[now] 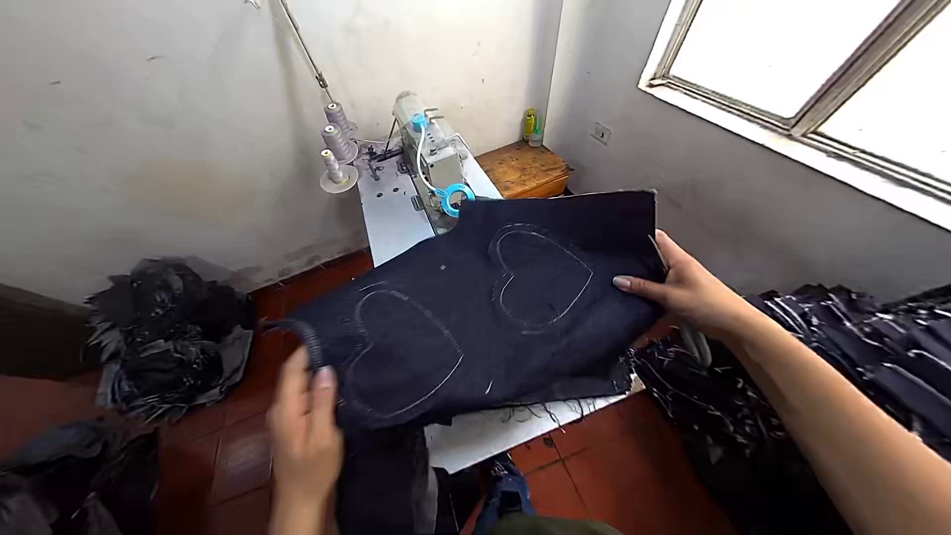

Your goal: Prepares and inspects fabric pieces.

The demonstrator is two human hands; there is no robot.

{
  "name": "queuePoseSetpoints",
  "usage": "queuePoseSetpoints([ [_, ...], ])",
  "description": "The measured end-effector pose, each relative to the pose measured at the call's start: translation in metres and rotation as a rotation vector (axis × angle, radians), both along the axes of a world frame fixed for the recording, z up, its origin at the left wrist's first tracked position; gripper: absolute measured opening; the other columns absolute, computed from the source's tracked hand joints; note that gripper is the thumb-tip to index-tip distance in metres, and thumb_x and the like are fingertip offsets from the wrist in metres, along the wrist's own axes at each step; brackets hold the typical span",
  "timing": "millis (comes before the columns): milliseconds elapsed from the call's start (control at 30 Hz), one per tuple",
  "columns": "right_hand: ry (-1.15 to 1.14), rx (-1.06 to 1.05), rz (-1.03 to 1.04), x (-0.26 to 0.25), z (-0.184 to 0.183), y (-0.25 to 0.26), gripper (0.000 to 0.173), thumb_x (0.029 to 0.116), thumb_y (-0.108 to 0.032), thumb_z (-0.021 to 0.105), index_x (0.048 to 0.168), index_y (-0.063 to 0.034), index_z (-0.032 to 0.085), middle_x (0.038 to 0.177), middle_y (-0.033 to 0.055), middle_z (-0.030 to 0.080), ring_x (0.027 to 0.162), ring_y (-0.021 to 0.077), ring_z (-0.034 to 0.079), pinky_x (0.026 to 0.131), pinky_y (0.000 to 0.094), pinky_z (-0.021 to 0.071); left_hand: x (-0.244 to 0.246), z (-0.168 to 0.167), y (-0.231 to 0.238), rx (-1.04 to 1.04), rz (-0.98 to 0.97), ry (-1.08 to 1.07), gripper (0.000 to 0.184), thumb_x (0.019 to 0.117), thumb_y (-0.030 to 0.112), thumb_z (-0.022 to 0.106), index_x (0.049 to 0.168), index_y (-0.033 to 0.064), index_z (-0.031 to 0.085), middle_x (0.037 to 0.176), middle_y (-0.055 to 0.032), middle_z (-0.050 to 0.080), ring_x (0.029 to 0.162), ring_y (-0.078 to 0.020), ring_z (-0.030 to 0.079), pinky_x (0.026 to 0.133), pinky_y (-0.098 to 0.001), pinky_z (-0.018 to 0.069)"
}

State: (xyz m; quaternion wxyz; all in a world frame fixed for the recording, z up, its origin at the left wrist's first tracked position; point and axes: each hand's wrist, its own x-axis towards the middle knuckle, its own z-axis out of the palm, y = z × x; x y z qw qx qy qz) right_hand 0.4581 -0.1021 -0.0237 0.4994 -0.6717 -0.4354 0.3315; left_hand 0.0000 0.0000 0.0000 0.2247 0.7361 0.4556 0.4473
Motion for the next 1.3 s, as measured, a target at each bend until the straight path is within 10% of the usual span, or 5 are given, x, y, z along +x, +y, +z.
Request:
queuePoseSetpoints([
  [167, 0.123, -0.442, -0.14, 0.048, -0.111, 0.07, 0.06, 0.0946, -0.017, 0.075, 0.146, -0.0059, 0.046, 0.112, 0.0208, 0.068, 0.094, 0.0302, 0.068, 0.083, 0.0507, 0.0565, 0.053, -0.115, 0.047, -0.404, 0.155, 0.294, 0.06, 0.1055, 0.014, 0.044, 0.16, -0.0007, 0.025, 0.125, -0.032, 0.064, 0.107, -0.0479, 0.068, 0.094, -0.0636, 0.0514],
  [500, 0.424, -0.274, -0.251, 0.003, -0.157, 0.047, 0.074, 0.0941, -0.006, 0.067, 0.158, -0.0176, 0.031, 0.089, 0.0071, 0.072, 0.062, 0.0108, 0.065, 0.051, 0.0258, 0.0524, 0.053, -0.143, 0.049, -0.153, 0.181, 0.341, 0.049, 0.1025, 0.008, 0.043, 0.151, 0.0, 0.047, 0.126, -0.0206, 0.07, 0.083, -0.0339, 0.075, 0.072, -0.05, 0.0599],
  [633, 0.034, -0.775, 0.151, 0.023, -0.158, 0.039, 0.122, 0.0713, -0.035, 0.09, 0.164, -0.0114, 0.014, 0.149, 0.0221, 0.05, 0.13, 0.0291, 0.058, 0.106, 0.047, 0.0509, 0.06, -0.145, 0.048, -0.128, 0.215, 0.5, 0.046, 0.0971, 0.001, 0.044, 0.139, 0.0035, 0.063, 0.097, -0.0231, 0.072, 0.071, -0.0396, 0.072, 0.061, -0.055, 0.0583],
  [867, -0.241, -0.806, -0.192, 0.004, -0.189, 0.036, 0.086, 0.0793, -0.017, 0.086, 0.154, -0.0138, 0.043, 0.103, 0.016, 0.072, 0.09, 0.0319, 0.07, 0.086, 0.0536, 0.0553, 0.073, -0.147, 0.051, -0.044, 0.344, 0.602, 0.042, 0.0978, 0.007, 0.047, 0.134, 0.0076, 0.069, 0.09, -0.0185, 0.07, 0.055, -0.0324, 0.066, 0.044, -0.047, 0.0509],
  [1300, -0.611, -0.901, 0.233, -0.078, -0.161, 0.152, 0.084, 0.0862, -0.056, 0.076, 0.157, -0.0348, 0.035, 0.122, 0.0234, 0.068, 0.11, 0.0456, 0.066, 0.087, 0.0656, 0.0527, 0.103, -0.107, 0.057, -0.709, 0.17, 1.094, 0.145, 0.0564, 0.066, 0.09, 0.165, 0.0096, 0.012, 0.156, -0.0244, 0.034, 0.109, -0.0354, 0.067, 0.083, -0.0446, 0.0597],
])
